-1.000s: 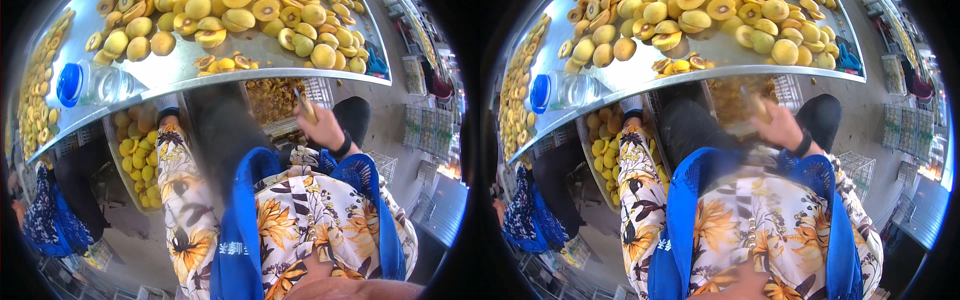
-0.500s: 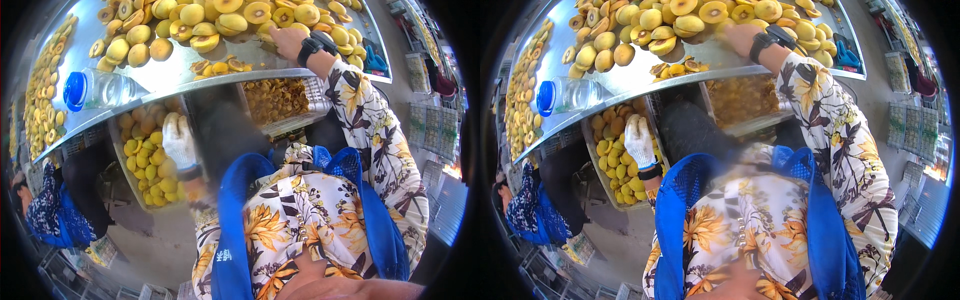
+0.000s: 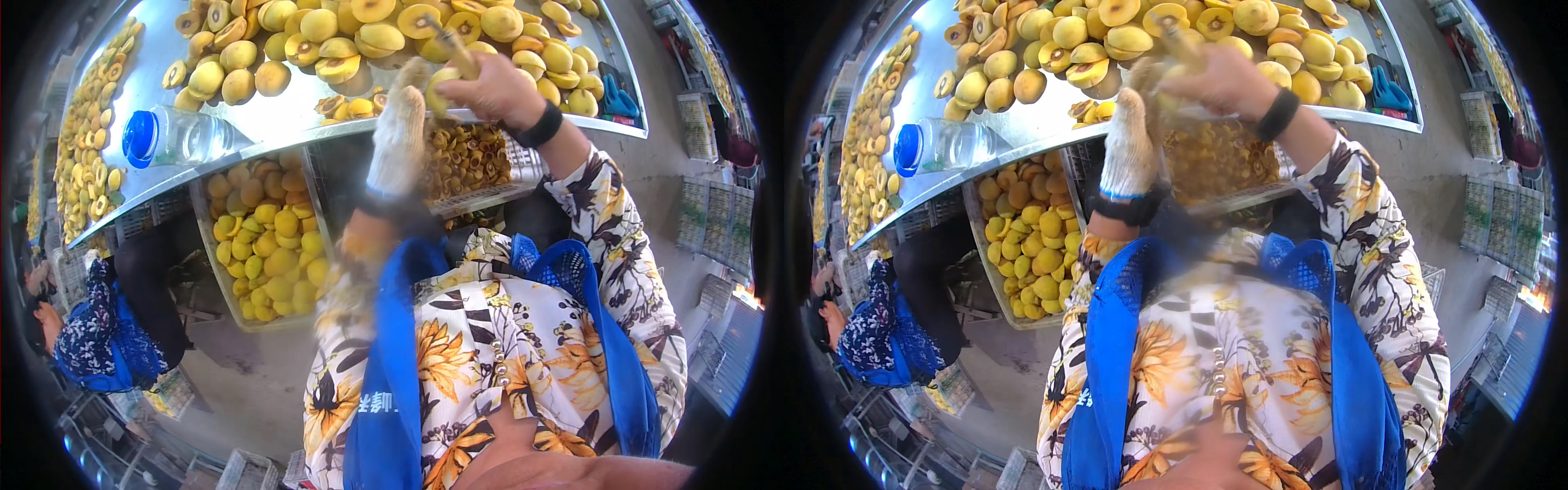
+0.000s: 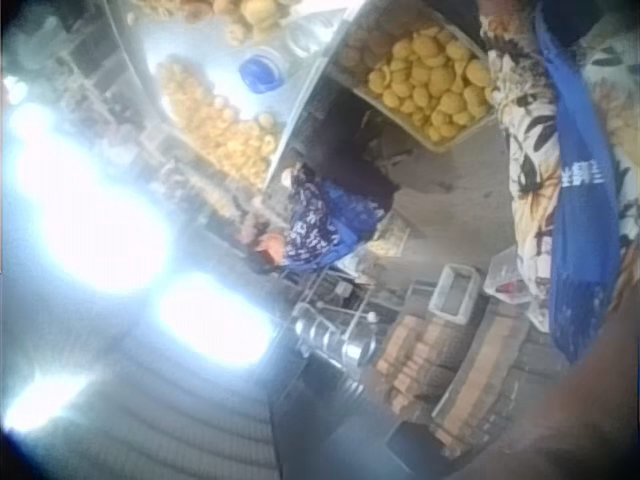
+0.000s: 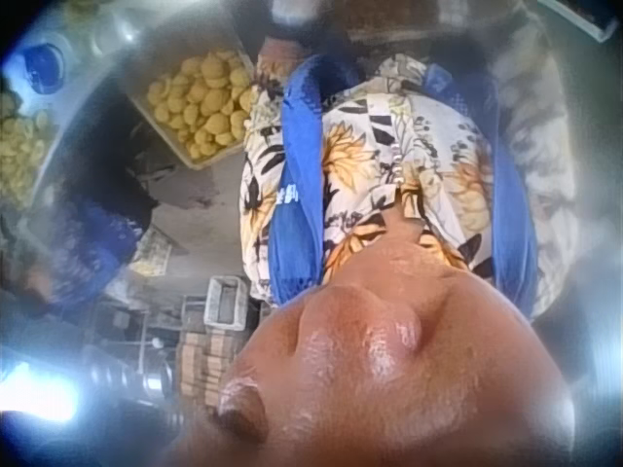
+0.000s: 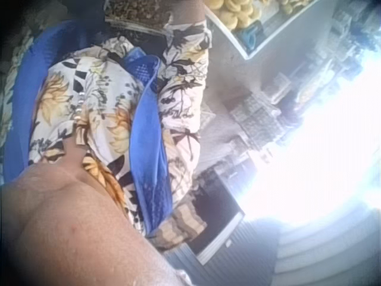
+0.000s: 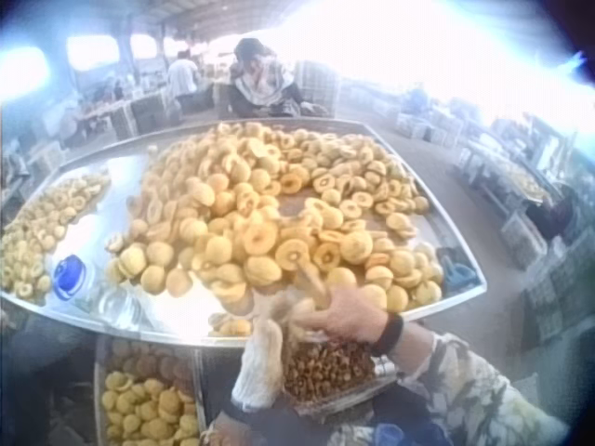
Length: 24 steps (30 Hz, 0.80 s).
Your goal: Processing apricots by removing pits and slicing them into halves at a sorting table.
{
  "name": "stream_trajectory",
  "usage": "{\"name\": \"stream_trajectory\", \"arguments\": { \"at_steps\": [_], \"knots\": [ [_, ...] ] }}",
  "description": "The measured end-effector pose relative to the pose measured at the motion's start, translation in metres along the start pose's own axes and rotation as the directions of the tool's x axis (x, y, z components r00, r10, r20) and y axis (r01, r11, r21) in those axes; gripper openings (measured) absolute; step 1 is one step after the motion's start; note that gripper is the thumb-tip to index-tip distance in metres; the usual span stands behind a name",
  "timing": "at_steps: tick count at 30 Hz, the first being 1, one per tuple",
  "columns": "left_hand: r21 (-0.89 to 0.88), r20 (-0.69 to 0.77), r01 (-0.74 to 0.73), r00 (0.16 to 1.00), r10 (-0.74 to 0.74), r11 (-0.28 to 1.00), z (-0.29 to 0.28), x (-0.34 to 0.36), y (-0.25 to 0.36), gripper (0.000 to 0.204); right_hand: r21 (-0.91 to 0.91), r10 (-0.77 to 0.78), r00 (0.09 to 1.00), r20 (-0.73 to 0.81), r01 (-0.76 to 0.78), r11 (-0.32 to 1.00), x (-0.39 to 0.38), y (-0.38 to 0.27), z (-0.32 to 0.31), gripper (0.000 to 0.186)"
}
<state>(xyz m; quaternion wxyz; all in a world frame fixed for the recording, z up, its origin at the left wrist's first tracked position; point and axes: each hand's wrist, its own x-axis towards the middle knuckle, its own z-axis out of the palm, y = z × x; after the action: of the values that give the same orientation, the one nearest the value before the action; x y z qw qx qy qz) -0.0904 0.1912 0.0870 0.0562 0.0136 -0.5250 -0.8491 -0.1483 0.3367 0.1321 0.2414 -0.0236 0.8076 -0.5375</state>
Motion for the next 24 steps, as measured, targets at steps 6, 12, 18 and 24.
{"name": "stream_trajectory", "arguments": {
  "at_steps": [6, 12, 18, 24],
  "knots": [
    [0.154, 0.007, 0.196, 0.98, -0.2, 0.968, -0.009, -0.01, -0.023, 0.034, -0.375, -0.345, 0.875, -0.341, 0.209, 0.903, -0.028, 0.026, 0.031, 0.045],
    [-0.28, -0.082, 0.259, 0.953, -0.292, 0.924, -0.01, -0.013, -0.011, 0.036, -0.383, -0.301, 0.933, -0.199, 0.209, 0.9, -0.059, 0.049, 0.074, 0.032],
    [-0.346, -0.15, 0.241, 0.94, -0.307, 0.907, -0.008, -0.013, -0.02, 0.044, -0.352, -0.179, 0.968, -0.174, 0.109, 0.93, -0.061, 0.055, 0.078, 0.03],
    [-0.231, -0.154, 0.246, 0.946, -0.284, 0.942, -0.007, -0.018, -0.023, 0.048, -0.427, -0.21, 0.96, -0.183, 0.115, 0.897, -0.068, 0.057, 0.087, 0.029]
  ]
}}
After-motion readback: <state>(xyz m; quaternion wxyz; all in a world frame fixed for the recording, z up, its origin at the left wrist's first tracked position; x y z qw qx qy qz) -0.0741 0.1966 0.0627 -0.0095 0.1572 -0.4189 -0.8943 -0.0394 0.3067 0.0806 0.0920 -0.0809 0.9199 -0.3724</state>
